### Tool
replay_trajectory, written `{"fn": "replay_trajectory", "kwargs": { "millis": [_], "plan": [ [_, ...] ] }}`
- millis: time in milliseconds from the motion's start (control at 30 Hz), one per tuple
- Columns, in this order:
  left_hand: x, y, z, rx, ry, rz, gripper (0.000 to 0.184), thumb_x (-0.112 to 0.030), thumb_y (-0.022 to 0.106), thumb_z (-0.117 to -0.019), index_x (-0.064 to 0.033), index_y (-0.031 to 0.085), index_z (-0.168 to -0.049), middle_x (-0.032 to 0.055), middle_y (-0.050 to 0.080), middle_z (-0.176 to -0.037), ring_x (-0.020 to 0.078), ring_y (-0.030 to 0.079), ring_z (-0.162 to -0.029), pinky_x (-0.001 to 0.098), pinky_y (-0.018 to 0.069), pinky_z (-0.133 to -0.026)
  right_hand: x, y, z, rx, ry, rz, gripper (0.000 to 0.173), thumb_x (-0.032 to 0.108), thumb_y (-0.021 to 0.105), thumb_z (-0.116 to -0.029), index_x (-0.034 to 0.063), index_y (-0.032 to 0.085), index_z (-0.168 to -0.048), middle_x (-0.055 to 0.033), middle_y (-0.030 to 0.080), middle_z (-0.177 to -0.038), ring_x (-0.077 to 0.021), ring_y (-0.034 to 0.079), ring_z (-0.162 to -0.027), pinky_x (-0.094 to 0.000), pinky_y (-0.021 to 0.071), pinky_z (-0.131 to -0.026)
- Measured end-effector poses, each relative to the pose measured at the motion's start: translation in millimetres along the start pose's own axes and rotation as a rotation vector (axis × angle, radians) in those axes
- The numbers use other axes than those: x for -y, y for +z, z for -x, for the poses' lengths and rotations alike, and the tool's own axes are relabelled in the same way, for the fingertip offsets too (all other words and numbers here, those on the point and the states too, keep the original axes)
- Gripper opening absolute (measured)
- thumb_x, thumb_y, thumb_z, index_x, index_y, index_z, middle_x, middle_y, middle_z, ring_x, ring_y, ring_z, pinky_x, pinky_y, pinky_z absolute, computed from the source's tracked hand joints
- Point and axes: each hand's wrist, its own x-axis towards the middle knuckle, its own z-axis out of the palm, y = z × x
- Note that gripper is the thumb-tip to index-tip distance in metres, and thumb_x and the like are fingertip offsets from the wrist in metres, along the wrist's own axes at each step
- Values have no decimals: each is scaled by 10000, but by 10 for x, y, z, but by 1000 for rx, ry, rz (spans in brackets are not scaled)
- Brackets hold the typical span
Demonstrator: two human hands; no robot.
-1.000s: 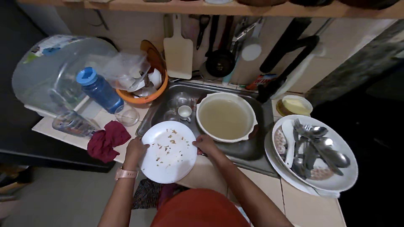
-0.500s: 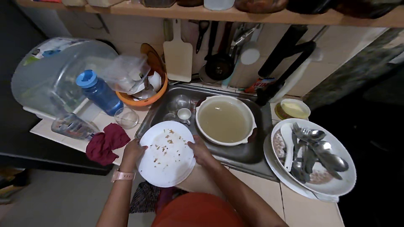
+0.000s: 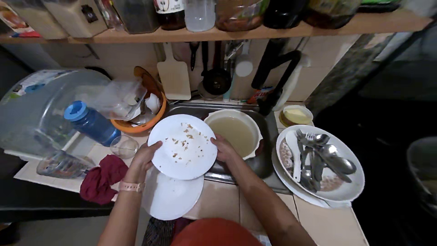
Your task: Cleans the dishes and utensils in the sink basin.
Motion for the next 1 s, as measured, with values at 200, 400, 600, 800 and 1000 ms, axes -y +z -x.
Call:
{"fn": "replay_trajectory", "kwargs": {
  "millis": [200,400,600,800,1000],
  "plan": [
    [-224,644,-201,-61,183,-95,268,-117,561,-1053,71,561,-1245,131,683,-976,128,692,-786,311,601,-734,164,-440,-347,-389,63,-192,351,214,385,-1120,-34,491,-1346,-163,611,-1122,-195,621,-901,-332,526,-790],
    [-362,1014,-387,-58,340,-333,273,-143,554,-1063,70,613,-1223,200,675,-1047,202,671,-902,386,553,-852,-78,-717,-474,-682,-12,-345,376,185,314,-1128,-68,458,-1366,-203,539,-1174,-243,563,-963,-369,499,-843],
    [-369,1299,-498,-9,343,-484,304,-195,521,-1085,66,621,-1205,225,680,-1036,279,676,-934,456,537,-893,-111,-782,-627,-439,-146,-753,588,337,74,-1132,-54,332,-1488,-240,467,-1472,-296,532,-1294,-407,464,-1053],
    [-342,1584,-554,23,281,-515,312,-205,504,-1089,67,638,-1164,248,669,-1041,327,659,-962,505,514,-898,538,63,-443,-111,-202,-654,641,395,78,-1119,-66,372,-1453,-227,515,-1404,-261,584,-1213,-359,485,-1016],
    [-363,1675,-682,39,235,-450,344,-239,515,-1081,75,626,-1166,237,662,-1003,308,642,-887,498,521,-838,396,507,-9,167,-394,-93,798,506,-59,-1074,-24,192,-1615,-211,218,-1679,-282,224,-1557,-433,188,-1264]
  ]
}}
